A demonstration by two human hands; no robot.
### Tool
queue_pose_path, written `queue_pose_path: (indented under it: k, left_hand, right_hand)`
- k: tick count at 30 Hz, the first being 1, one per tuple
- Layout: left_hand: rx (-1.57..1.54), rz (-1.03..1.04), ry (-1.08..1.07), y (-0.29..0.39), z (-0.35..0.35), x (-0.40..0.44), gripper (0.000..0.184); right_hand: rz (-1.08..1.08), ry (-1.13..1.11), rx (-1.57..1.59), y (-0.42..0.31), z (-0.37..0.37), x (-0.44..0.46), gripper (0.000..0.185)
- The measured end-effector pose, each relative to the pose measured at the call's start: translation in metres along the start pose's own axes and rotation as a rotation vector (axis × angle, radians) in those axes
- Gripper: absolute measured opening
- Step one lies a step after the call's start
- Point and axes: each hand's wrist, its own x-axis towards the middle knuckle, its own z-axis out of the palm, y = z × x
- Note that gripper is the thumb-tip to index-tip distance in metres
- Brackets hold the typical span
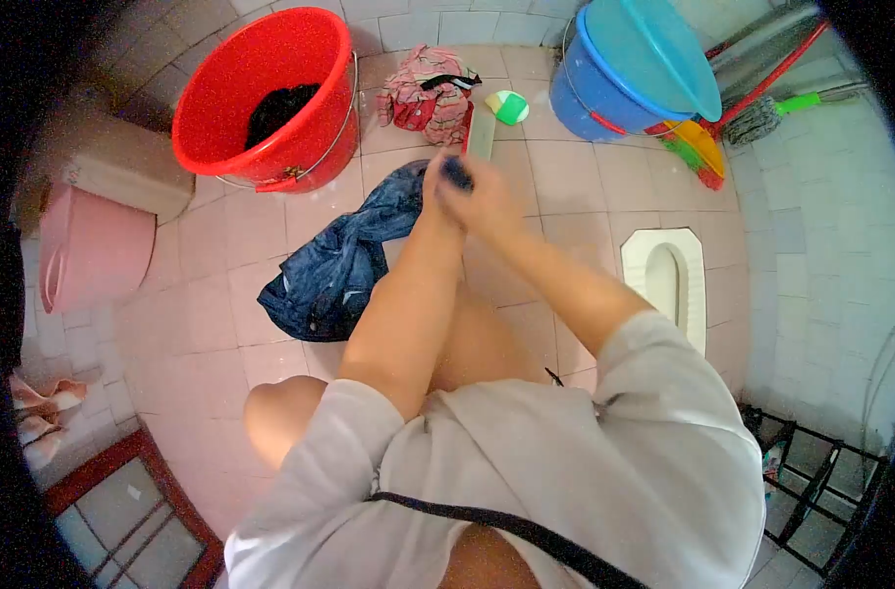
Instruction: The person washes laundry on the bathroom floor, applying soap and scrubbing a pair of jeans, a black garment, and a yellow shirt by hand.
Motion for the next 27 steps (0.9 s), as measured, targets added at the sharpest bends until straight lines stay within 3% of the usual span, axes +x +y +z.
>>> queue_pose_path:
  k: [2,3,6,8,10,11,12,14,18,20,22,23,24,25,26,27]
  left_hand:
    - [-0.003,0.561,0.869,-0.026,0.036,0.024,0.029]
    - [-0.002,0.518,0.899,-0.036,0.067,0.024,0.027]
    - [-0.009,0.494,0.853,-0.034,0.068,0.019,0.028]
    - [-0.011,0.488,0.81,-0.022,0.047,0.008,0.03]
    - [-0.062,0.219,-0.122,-0.004,-0.006,-0.01,0.032]
    - [-0.059,0.191,0.205,-0.004,-0.008,-0.008,0.03]
    - [-0.061,0.193,0.204,-0.011,0.007,0.001,0.03]
    - [0.006,0.535,0.856,-0.03,0.058,0.024,0.028]
    - [-0.076,0.54,0.709,-0.022,0.09,0.018,0.026]
    - [-0.053,0.587,0.748,-0.017,0.087,0.019,0.026]
    - [0.016,0.583,0.944,-0.015,0.071,0.023,0.027]
    - [0.013,0.584,0.95,-0.015,0.061,0.023,0.027]
    - [0.035,0.411,0.967,-0.016,0.048,0.022,0.029]
    - [0.058,0.241,0.975,-0.015,0.038,0.022,0.03]
    - [0.062,0.241,0.98,-0.01,0.027,0.016,0.03]
    - [0.161,0.189,0.836,-0.001,0.016,0.005,0.03]
  right_hand:
    - [0.358,0.178,-0.024,0.044,0.01,0.047,0.034]
    - [0.352,0.186,-0.022,0.041,0.009,0.049,0.034]
    - [0.233,0.209,-0.138,0.027,-0.002,0.039,0.033]
    - [0.059,0.024,-0.075,0.008,-0.004,0.008,0.032]
    - [-0.026,0.1,-0.044,-0.01,0.003,-0.014,0.032]
    - [-0.11,0.173,-0.016,-0.013,0.005,-0.019,0.032]
    - [-0.11,0.171,-0.018,0.001,0.002,-0.004,0.032]
    - [0.367,0.216,0.192,0.047,-0.001,0.044,0.031]
    - [0.44,0.314,0.488,0.073,0.004,0.054,0.03]
    - [0.951,-0.262,1.393,0.059,-0.021,0.053,0.026]
    - [0.925,-0.25,1.407,0.069,-0.019,0.053,0.023]
    - [0.624,-0.131,1.097,0.06,-0.026,0.052,0.023]
    - [0.329,-0.018,0.781,0.045,-0.036,0.05,0.024]
    - [0.218,0.001,0.461,0.012,-0.052,0.041,0.025]
    - [0.219,0.001,0.466,0.006,-0.044,0.025,0.025]
    - [-0.087,-0.007,0.341,0.006,-0.033,0.008,0.026]
